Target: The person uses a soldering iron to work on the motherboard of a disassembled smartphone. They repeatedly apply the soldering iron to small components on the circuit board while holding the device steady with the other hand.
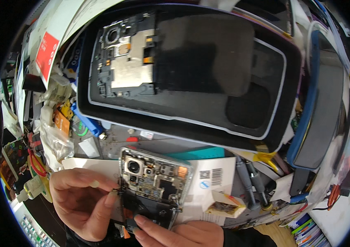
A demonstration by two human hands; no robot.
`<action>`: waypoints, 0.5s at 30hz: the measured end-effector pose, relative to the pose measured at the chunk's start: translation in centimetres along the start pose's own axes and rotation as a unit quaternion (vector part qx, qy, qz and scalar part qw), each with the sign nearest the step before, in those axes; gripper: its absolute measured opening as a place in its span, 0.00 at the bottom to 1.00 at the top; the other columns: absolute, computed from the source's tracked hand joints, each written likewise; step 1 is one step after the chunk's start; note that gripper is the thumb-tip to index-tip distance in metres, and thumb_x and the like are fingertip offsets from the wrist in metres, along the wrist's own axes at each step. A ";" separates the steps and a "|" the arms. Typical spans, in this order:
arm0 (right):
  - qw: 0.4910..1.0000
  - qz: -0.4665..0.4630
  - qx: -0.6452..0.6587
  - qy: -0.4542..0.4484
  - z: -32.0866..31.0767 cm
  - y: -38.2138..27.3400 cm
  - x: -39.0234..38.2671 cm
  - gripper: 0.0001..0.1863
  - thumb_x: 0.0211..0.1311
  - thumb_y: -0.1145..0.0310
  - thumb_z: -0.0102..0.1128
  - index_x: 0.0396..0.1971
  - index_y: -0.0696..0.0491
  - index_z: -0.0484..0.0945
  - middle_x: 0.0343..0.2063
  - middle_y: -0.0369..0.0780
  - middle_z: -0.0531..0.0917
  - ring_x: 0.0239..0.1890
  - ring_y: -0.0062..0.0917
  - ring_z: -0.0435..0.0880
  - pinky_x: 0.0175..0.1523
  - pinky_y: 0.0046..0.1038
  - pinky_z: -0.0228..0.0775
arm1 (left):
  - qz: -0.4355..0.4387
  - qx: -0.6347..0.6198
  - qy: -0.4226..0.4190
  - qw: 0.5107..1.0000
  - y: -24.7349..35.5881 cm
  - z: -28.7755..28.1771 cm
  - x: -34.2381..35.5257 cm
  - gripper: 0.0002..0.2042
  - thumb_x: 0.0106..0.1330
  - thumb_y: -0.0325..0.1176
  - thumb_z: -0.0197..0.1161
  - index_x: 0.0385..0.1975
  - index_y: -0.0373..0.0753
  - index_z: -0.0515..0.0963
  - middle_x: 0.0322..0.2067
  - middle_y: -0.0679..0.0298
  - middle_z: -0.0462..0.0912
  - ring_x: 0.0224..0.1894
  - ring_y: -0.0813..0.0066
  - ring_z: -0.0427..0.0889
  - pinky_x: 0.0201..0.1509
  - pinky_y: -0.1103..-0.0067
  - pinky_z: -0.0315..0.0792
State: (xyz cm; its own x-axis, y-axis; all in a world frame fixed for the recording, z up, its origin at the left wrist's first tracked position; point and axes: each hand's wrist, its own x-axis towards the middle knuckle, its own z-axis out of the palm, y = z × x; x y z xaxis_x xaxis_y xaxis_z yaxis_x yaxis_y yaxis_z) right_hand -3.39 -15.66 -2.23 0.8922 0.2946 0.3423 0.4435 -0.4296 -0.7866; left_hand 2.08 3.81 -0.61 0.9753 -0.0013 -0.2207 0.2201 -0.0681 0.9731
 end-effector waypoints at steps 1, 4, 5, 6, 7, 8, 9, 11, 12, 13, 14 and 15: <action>1.000 -0.003 -0.006 0.009 0.0 0.0 0.0 0.12 0.58 0.75 0.70 0.43 0.57 0.89 0.50 0.47 0.89 0.19 0.19 0.76 0.23 0.22 0.62 | 0.002 0.005 0.002 1.000 0.0 0.0 0.0 0.22 0.62 0.13 0.66 0.52 0.33 0.64 0.40 0.49 0.83 0.40 0.72 0.85 0.45 0.82 0.79; 1.000 -0.010 -0.013 0.016 -0.1 0.0 -0.1 0.13 0.57 0.75 0.72 0.44 0.56 0.88 0.50 0.47 0.89 0.21 0.19 0.76 0.24 0.21 0.62 | -0.001 0.020 0.011 1.000 0.3 -0.1 0.0 0.22 0.62 0.15 0.66 0.51 0.34 0.64 0.39 0.50 0.83 0.39 0.73 0.85 0.44 0.83 0.78; 1.000 -0.013 -0.013 0.014 -0.1 0.1 -0.1 0.14 0.56 0.75 0.72 0.44 0.56 0.88 0.50 0.47 0.89 0.21 0.19 0.76 0.24 0.21 0.62 | -0.008 0.022 0.013 1.000 0.4 0.0 -0.1 0.22 0.62 0.15 0.67 0.51 0.34 0.64 0.39 0.50 0.83 0.39 0.73 0.84 0.44 0.83 0.78; 1.000 -0.016 -0.013 0.013 -0.2 0.1 -0.1 0.14 0.56 0.75 0.73 0.44 0.56 0.88 0.50 0.47 0.89 0.22 0.19 0.77 0.24 0.21 0.62 | -0.015 0.025 0.016 0.999 0.5 0.1 -0.1 0.21 0.62 0.15 0.67 0.50 0.34 0.64 0.39 0.50 0.83 0.38 0.73 0.84 0.44 0.83 0.78; 0.999 -0.021 -0.015 0.021 0.0 0.2 -0.1 0.14 0.55 0.76 0.73 0.44 0.56 0.88 0.50 0.47 0.89 0.22 0.19 0.77 0.24 0.21 0.62 | -0.012 0.026 0.014 0.999 0.5 0.2 0.0 0.22 0.61 0.15 0.67 0.50 0.34 0.64 0.39 0.50 0.83 0.39 0.73 0.84 0.44 0.83 0.78; 0.999 -0.022 -0.015 0.023 -0.1 0.2 -0.1 0.14 0.55 0.76 0.73 0.44 0.56 0.88 0.50 0.48 0.89 0.22 0.19 0.77 0.24 0.21 0.62 | -0.010 0.027 0.012 1.000 0.6 0.3 0.0 0.22 0.61 0.15 0.67 0.50 0.34 0.64 0.38 0.50 0.83 0.39 0.74 0.84 0.44 0.84 0.78; 0.999 -0.023 -0.015 0.026 0.0 0.2 -0.1 0.15 0.55 0.76 0.73 0.44 0.56 0.88 0.50 0.48 0.89 0.22 0.19 0.77 0.24 0.21 0.62 | -0.009 0.028 0.011 1.000 0.6 0.4 0.1 0.22 0.61 0.15 0.67 0.50 0.34 0.64 0.38 0.50 0.82 0.39 0.74 0.84 0.44 0.84 0.78; 0.999 -0.020 -0.010 0.023 -0.1 0.2 -0.1 0.15 0.54 0.77 0.73 0.44 0.56 0.88 0.50 0.48 0.89 0.22 0.19 0.77 0.24 0.20 0.62 | -0.003 0.025 0.032 0.999 0.5 0.4 0.5 0.21 0.61 0.15 0.68 0.49 0.34 0.65 0.37 0.51 0.82 0.36 0.74 0.84 0.40 0.84 0.78; 1.000 -0.020 -0.008 0.021 -0.1 0.2 -0.1 0.15 0.54 0.77 0.73 0.44 0.56 0.88 0.50 0.48 0.89 0.22 0.19 0.77 0.24 0.20 0.62 | -0.001 0.023 0.043 0.999 0.4 0.3 0.7 0.21 0.61 0.16 0.68 0.49 0.34 0.65 0.36 0.51 0.82 0.34 0.73 0.84 0.37 0.84 0.78; 1.000 -0.021 -0.008 0.020 -0.1 0.3 -0.1 0.15 0.54 0.77 0.73 0.44 0.56 0.88 0.50 0.48 0.89 0.22 0.19 0.77 0.24 0.20 0.62 | 0.036 0.019 -0.022 0.999 0.3 0.0 1.0 0.21 0.63 0.13 0.65 0.52 0.31 0.65 0.40 0.48 0.82 0.36 0.74 0.85 0.39 0.85 0.78; 1.000 -0.021 -0.006 0.015 -0.2 0.3 -0.1 0.15 0.54 0.77 0.73 0.44 0.56 0.88 0.50 0.48 0.89 0.22 0.19 0.77 0.24 0.20 0.62 | 0.073 0.015 -0.087 0.993 0.1 -0.3 1.3 0.22 0.64 0.09 0.61 0.56 0.29 0.66 0.44 0.45 0.83 0.37 0.74 0.86 0.40 0.86 0.79; 1.000 -0.021 -0.005 0.010 -0.2 0.3 0.0 0.15 0.54 0.77 0.73 0.44 0.56 0.88 0.50 0.48 0.89 0.22 0.19 0.77 0.24 0.20 0.62 | 0.109 0.010 -0.151 0.982 0.0 -0.7 1.5 0.23 0.65 0.06 0.58 0.60 0.26 0.66 0.48 0.42 0.83 0.39 0.74 0.87 0.41 0.87 0.79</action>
State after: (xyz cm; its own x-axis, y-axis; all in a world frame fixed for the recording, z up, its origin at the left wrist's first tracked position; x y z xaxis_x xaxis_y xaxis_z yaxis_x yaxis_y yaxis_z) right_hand -3.26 -16.00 -2.39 0.8743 0.2951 0.3854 0.4814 -0.4251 -0.7665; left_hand 3.52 4.49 -0.90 0.9493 -0.3137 -0.0196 0.0032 -0.0528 0.9986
